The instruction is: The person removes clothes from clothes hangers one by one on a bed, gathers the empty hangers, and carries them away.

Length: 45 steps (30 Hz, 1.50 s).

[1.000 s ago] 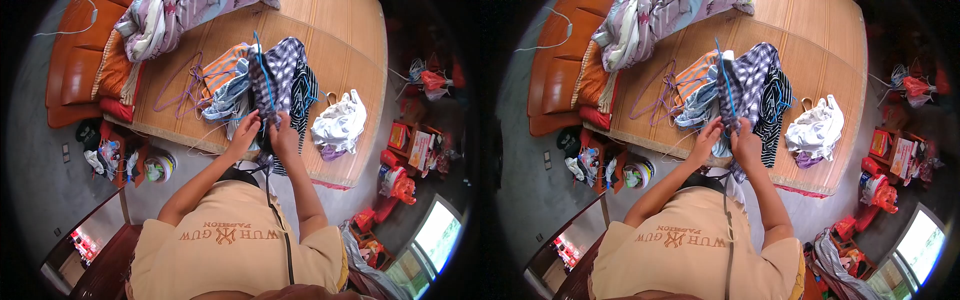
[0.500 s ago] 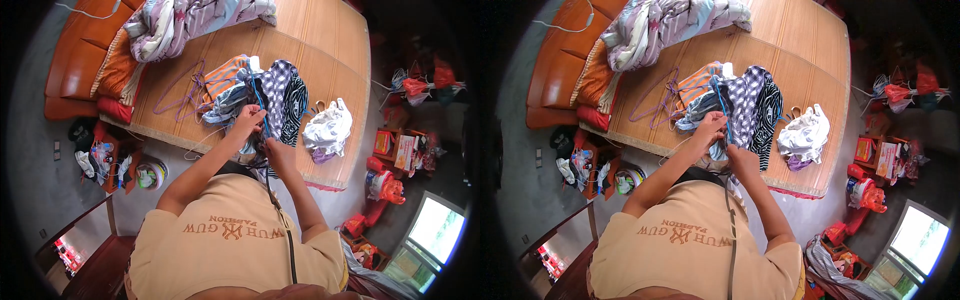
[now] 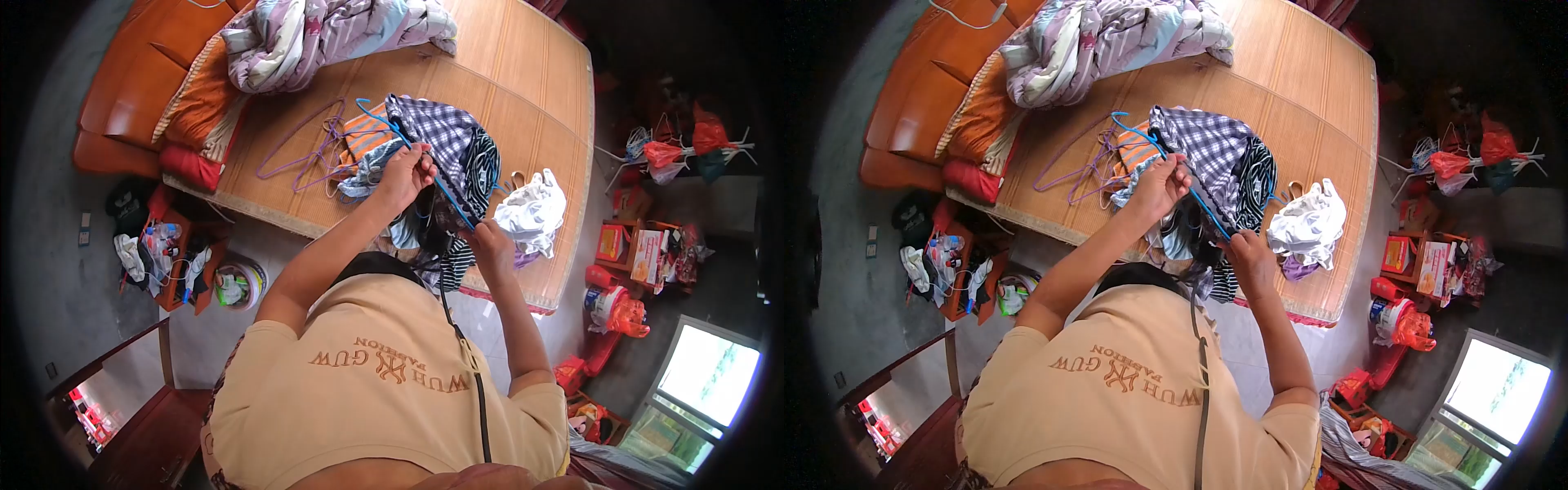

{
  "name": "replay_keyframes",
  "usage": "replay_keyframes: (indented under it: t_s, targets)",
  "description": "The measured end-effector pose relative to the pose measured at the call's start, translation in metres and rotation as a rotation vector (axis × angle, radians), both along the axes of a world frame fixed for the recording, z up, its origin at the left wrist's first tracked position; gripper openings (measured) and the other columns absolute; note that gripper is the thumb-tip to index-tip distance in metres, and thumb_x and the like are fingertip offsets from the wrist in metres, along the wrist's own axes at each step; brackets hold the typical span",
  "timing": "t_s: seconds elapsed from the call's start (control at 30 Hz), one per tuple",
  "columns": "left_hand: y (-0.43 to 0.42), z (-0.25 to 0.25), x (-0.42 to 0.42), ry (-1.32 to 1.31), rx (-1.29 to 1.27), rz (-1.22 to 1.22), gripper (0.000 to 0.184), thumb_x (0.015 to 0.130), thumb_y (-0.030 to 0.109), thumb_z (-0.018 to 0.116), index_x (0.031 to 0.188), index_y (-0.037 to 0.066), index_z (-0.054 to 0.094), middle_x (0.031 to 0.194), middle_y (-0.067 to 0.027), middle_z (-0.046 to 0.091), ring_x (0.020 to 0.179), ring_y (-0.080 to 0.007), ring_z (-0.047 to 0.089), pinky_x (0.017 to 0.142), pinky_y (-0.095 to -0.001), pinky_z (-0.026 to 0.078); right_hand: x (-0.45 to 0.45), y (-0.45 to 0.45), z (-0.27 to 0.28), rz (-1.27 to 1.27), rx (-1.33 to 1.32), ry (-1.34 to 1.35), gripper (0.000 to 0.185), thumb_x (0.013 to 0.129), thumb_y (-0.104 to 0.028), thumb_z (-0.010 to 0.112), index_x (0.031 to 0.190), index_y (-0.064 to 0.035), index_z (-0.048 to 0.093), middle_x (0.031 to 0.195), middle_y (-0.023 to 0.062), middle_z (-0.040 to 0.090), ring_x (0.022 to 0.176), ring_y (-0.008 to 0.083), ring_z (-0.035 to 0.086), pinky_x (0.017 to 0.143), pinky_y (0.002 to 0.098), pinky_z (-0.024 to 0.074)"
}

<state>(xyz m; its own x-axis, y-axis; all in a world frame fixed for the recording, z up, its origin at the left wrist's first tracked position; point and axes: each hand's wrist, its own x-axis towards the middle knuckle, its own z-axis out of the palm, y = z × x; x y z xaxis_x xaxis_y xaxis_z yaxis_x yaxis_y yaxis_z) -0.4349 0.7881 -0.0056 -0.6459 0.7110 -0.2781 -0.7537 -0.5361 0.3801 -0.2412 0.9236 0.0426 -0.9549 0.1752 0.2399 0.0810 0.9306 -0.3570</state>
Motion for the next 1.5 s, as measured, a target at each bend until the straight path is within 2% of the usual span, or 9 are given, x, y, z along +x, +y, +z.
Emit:
replay_keyframes:
  t_s: [0.23,0.3,0.33,0.37,0.4,0.67,0.8,0.9,1.5]
  targets:
    - [-0.076,0.012,-0.05,-0.416,0.285,-0.087,0.009,0.095,0.017,0.046,0.093,0.008,0.048,0.057,0.0057,0.042,0.046,-0.0047,0.038,0.037,-0.0173,0.029,0.004,0.022,-0.05,-0.113,-0.263,0.023,0.016,0.075,-0.01,0.067,0.078,-0.0045,0.052,0.073,0.0148,0.055,0.066,0.0359,0.057,0.056,0.0396,0.0446]
    - [-0.088,0.027,-0.031,-0.41,0.057,-0.086,0.012,0.096,0.018,0.045,0.095,0.006,0.047,0.057,0.0054,0.038,0.044,-0.0038,0.035,0.037,-0.0182,0.027,-0.005,0.04,-0.055,-0.201,-0.212,-0.092,0.012,0.081,-0.002,0.057,0.091,0.0006,0.061,0.074,0.0121,0.063,0.066,0.0178,0.06,0.061,0.0305,0.0468]
    - [-0.095,0.034,-0.022,-0.36,-0.02,-0.103,0.013,0.096,0.018,0.045,0.095,0.006,0.047,0.054,0.0058,0.035,0.041,-0.0033,0.031,0.035,-0.0178,0.025,-0.017,0.049,-0.056,-0.265,-0.38,0.009,0.01,0.077,-0.009,0.059,0.08,-0.0015,0.053,0.07,0.0198,0.058,0.064,0.0382,0.057,0.056,0.0415,0.0432]
    - [-0.104,0.034,-0.02,-0.362,-0.02,-0.101,0.013,0.096,0.018,0.045,0.095,0.006,0.047,0.054,0.0058,0.035,0.041,-0.0033,0.031,0.035,-0.0178,0.025,-0.028,0.064,-0.046,-0.334,-0.387,0.004,0.013,0.077,-0.011,0.058,0.084,-0.0002,0.057,0.068,0.0208,0.059,0.06,0.0353,0.059,0.056,0.0411,0.0441]
    - [-0.116,0.032,-0.017,-0.331,-0.044,-0.176,0.013,0.096,0.018,0.045,0.096,0.006,0.047,0.053,0.0059,0.034,0.04,-0.003,0.03,0.034,-0.0176,0.023,-0.037,0.084,-0.036,-0.339,-0.35,0.046,0.013,0.081,-0.007,0.055,0.086,0.0028,0.06,0.069,0.0062,0.061,0.058,0.009,0.055,0.049,0.0268,0.0453]
    - [-0.205,0.027,-0.01,0.132,-0.463,-0.423,0.027,0.097,0.03,0.042,0.096,0.004,0.051,0.052,0.0071,0.031,0.036,-0.0014,0.024,0.032,-0.0176,0.019,-0.083,0.161,0.158,-0.423,0.019,0.639,0.014,0.081,-0.008,0.056,0.072,-0.003,0.046,0.065,0.0017,0.045,0.061,0.0128,0.046,0.054,0.0298,0.0454]
    - [-0.228,0.006,-0.008,0.294,-0.558,-0.318,0.028,0.096,0.029,0.043,0.093,0.003,0.053,0.052,0.0063,0.033,0.038,-0.0025,0.025,0.033,-0.0192,0.02,-0.068,0.227,0.253,-0.674,-0.232,0.89,0.036,0.082,-0.018,0.058,0.112,0.0032,0.055,0.107,0.0168,0.06,0.083,0.0226,0.061,0.073,0.0354,0.0501]
    - [-0.229,-0.017,0.0,0.405,-0.607,-0.304,0.028,0.096,0.028,0.045,0.089,0.003,0.054,0.052,0.0056,0.036,0.038,-0.0032,0.029,0.034,-0.0209,0.022,-0.026,0.26,0.33,-0.807,0.426,0.901,0.037,0.082,-0.028,0.06,0.104,0.0022,0.06,0.1,0.0176,0.062,0.084,0.0274,0.061,0.071,0.0399,0.051]
    - [-0.132,-0.082,0.038,0.866,-0.855,-0.209,0.028,0.091,0.029,0.052,0.089,0.003,0.064,0.065,-0.0015,0.053,0.058,-0.0087,0.047,0.054,-0.0261,0.039,0.125,0.338,0.46,-0.921,0.784,0.864,0.044,0.087,-0.036,0.055,0.107,0.002,0.055,0.108,0.0204,0.054,0.098,0.0295,0.051,0.084,0.0407,0.0414]
